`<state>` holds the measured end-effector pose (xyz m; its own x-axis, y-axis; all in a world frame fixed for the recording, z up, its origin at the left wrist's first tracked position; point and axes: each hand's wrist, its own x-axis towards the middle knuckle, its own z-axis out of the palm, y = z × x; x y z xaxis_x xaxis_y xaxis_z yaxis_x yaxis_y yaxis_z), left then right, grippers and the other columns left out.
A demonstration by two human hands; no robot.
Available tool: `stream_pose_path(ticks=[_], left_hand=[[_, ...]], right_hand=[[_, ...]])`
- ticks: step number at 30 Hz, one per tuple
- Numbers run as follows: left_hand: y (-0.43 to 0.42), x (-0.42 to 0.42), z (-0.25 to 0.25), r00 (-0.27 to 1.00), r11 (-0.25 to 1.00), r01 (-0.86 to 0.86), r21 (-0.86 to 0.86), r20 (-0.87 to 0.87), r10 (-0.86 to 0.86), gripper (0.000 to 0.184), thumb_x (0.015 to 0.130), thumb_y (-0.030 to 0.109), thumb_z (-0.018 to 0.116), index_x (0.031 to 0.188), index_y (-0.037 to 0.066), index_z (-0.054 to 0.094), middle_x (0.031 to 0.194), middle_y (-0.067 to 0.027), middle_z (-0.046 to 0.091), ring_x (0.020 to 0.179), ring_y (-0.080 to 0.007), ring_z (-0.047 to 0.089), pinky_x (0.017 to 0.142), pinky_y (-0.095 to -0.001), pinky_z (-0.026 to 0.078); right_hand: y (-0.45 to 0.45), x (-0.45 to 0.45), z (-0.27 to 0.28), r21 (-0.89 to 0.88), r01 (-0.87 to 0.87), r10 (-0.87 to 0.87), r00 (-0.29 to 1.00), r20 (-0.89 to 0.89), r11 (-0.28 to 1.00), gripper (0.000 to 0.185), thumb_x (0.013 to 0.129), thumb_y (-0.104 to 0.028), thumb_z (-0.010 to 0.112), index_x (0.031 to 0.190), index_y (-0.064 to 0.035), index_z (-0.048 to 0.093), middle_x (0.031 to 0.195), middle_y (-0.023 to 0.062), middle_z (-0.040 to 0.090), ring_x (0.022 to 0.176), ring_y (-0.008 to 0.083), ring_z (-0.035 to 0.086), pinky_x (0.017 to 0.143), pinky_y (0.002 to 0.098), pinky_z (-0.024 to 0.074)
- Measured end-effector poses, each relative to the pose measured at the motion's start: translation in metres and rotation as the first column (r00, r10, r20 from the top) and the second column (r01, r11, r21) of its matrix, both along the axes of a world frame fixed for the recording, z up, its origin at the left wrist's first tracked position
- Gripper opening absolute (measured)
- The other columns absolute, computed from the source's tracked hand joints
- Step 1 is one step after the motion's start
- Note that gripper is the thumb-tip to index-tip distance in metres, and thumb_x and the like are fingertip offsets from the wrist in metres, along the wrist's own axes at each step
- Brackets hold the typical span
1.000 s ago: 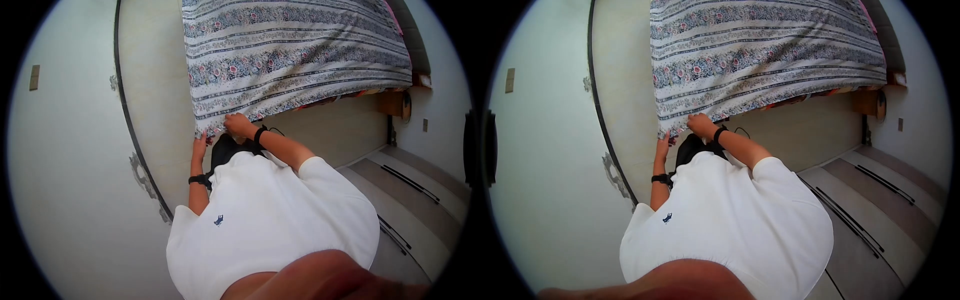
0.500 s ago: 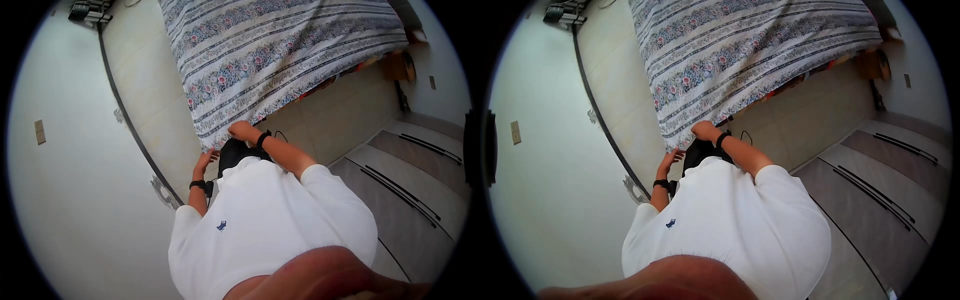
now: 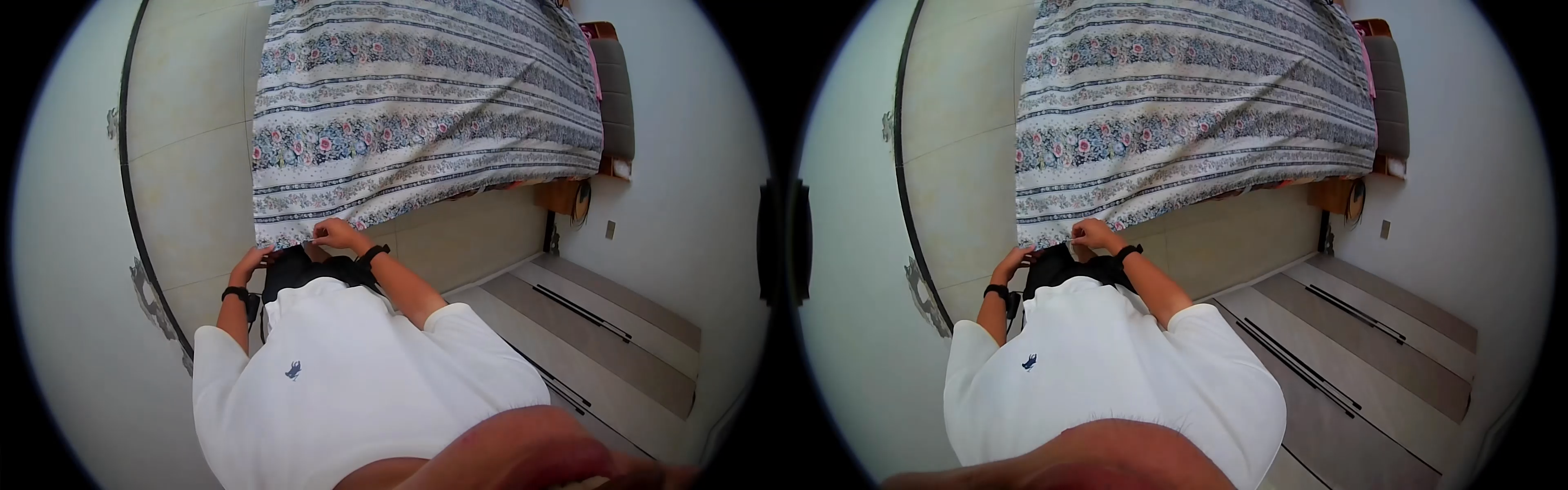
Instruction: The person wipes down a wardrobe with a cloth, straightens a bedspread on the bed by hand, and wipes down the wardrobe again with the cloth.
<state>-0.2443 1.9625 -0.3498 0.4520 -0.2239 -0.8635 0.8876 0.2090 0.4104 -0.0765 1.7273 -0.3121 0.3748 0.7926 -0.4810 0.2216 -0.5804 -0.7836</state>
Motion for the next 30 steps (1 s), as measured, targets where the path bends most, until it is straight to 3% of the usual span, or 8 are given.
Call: stream_pose_path(ticks=[5, 8, 10, 17, 21, 26, 28, 30], left_hand=[[0.013, 0.014, 0.007, 0.997, 0.997, 0.033, 0.069, 0.061, -0.037, 0.039, 0.084, 0.042, 0.054, 0.102, 0.007, 0.06, 0.093, -0.0032, 0.065, 0.083, -0.0149, 0.056, 0.078, -0.0305, 0.042], [0.022, 0.002, 0.025, 0.954, 0.947, -0.194, -0.256, 0.177, 0.243, 0.044, 0.085, 0.046, 0.052, 0.099, 0.006, 0.064, 0.098, -0.0056, 0.063, 0.089, -0.0166, 0.056, 0.082, -0.0305, 0.041], [0.026, -0.011, 0.027, 0.998, 0.998, -0.043, -0.048, 0.054, 0.046, 0.044, 0.085, 0.047, 0.051, 0.1, 0.008, 0.064, 0.097, -0.0059, 0.063, 0.089, -0.0174, 0.056, 0.081, -0.0319, 0.041], [-0.004, -0.006, -0.079, 0.973, 0.938, 0.203, 0.282, -0.166, -0.161, 0.036, 0.083, 0.037, 0.05, 0.09, 0.006, 0.067, 0.077, -0.005, 0.065, 0.063, -0.0196, 0.06, 0.063, -0.0378, 0.046], [-0.022, -0.003, -0.117, 0.972, 0.864, 0.232, 0.447, -0.064, -0.228, 0.038, 0.084, 0.029, 0.045, 0.098, -0.002, 0.062, 0.082, -0.0136, 0.064, 0.069, -0.0267, 0.061, 0.061, -0.0391, 0.05], [-0.04, 0.019, -0.098, 0.95, 0.825, 0.28, 0.491, -0.267, -0.163, 0.035, 0.081, 0.021, 0.045, 0.102, -0.006, 0.056, 0.08, -0.0224, 0.063, 0.066, -0.0307, 0.063, 0.06, -0.0415, 0.052], [-0.06, 0.035, -0.104, 0.962, 0.82, 0.271, 0.505, -0.168, -0.215, 0.033, 0.082, 0.024, 0.046, 0.096, -0.004, 0.057, 0.083, -0.0205, 0.063, 0.077, -0.0336, 0.063, 0.067, -0.0434, 0.051], [-0.096, 0.078, -0.082, 0.876, 0.516, -0.011, 0.857, 0.257, -0.408, 0.03, 0.081, 0.024, 0.05, 0.09, -0.004, 0.057, 0.079, -0.0174, 0.063, 0.075, -0.0346, 0.061, 0.07, -0.0426, 0.048]], right_hand=[[0.021, 0.002, 0.017, -0.06, -0.142, 0.149, 0.979, 0.14, 0.988, 0.016, 0.07, -0.022, 0.068, 0.076, -0.0081, 0.062, 0.072, 0.0085, 0.062, 0.069, 0.0258, 0.06, 0.061, 0.0364, 0.0462], [0.02, 0.005, 0.031, -0.058, -0.113, 0.124, 0.958, 0.258, 0.992, 0.013, 0.068, -0.019, 0.066, 0.076, -0.0089, 0.062, 0.074, 0.009, 0.061, 0.071, 0.0276, 0.059, 0.06, 0.0382, 0.0454], [0.021, 0.007, 0.02, 0.01, 0.005, -0.007, 0.981, 0.193, 1.0, 0.013, 0.068, -0.019, 0.064, 0.078, -0.0101, 0.062, 0.075, 0.0085, 0.062, 0.074, 0.0284, 0.059, 0.062, 0.039, 0.0456], [-0.027, -0.035, -0.036, -0.48, -0.241, 0.26, 0.965, -0.029, 0.844, 0.016, 0.078, -0.02, 0.06, 0.089, -0.0087, 0.061, 0.093, 0.0161, 0.061, 0.086, 0.033, 0.059, 0.074, 0.0437, 0.0469], [-0.045, -0.022, -0.019, -0.194, -0.035, 0.059, 0.991, 0.121, 0.98, 0.021, 0.077, -0.022, 0.06, 0.089, -0.0042, 0.061, 0.083, 0.0157, 0.063, 0.078, 0.0331, 0.06, 0.069, 0.0428, 0.0478], [-0.1, 0.007, 0.01, -0.245, 0.213, -0.199, 0.976, 0.084, 0.946, 0.022, 0.083, -0.023, 0.056, 0.089, -0.0025, 0.06, 0.079, 0.0161, 0.062, 0.074, 0.0324, 0.058, 0.067, 0.0443, 0.0468], [-0.125, 0.019, 0.006, -0.285, 0.312, -0.268, 0.946, 0.182, 0.906, 0.02, 0.084, -0.022, 0.054, 0.089, -0.003, 0.06, 0.083, 0.0145, 0.063, 0.077, 0.0318, 0.06, 0.07, 0.0424, 0.0475], [-0.152, 0.022, 0.0, -0.295, 0.323, -0.279, 0.943, 0.183, 0.899, 0.02, 0.085, -0.021, 0.054, 0.091, -0.0031, 0.06, 0.083, 0.014, 0.063, 0.077, 0.0301, 0.061, 0.069, 0.0412, 0.0481]])
